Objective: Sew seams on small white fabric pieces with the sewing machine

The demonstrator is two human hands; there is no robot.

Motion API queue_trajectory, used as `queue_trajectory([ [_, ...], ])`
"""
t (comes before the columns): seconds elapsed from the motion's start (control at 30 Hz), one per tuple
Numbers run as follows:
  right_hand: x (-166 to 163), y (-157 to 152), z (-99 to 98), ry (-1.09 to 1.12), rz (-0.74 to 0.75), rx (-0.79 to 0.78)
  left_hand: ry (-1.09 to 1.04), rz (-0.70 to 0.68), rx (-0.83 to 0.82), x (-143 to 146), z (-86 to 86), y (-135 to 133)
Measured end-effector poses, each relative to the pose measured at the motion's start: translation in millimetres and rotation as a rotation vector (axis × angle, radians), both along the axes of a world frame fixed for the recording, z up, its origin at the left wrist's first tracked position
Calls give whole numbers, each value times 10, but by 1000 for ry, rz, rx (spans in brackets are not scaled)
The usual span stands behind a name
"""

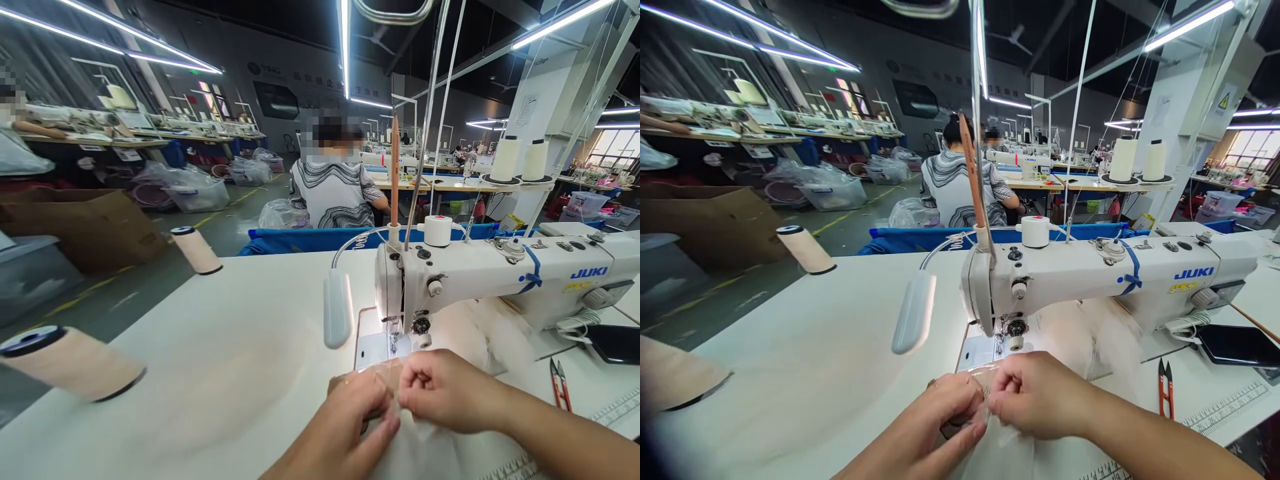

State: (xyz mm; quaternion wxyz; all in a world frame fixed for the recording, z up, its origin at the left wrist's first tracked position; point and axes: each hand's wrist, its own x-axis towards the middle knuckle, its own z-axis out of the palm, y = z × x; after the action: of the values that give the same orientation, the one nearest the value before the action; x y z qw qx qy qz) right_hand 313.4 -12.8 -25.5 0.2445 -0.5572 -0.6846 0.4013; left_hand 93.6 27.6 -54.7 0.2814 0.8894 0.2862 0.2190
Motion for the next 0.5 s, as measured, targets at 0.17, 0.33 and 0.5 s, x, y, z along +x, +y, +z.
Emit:
queue_trajectory([
  [0.17, -130, 337, -292, -378, -117, 210, 64, 136, 277, 87, -281, 263],
  [0.33, -110, 361, -359, -489, -135, 309, -94, 20, 579, 112, -451, 275],
  [0.5, 110, 327, -458, -538, -89, 483, -17, -67, 635, 112, -304, 278],
])
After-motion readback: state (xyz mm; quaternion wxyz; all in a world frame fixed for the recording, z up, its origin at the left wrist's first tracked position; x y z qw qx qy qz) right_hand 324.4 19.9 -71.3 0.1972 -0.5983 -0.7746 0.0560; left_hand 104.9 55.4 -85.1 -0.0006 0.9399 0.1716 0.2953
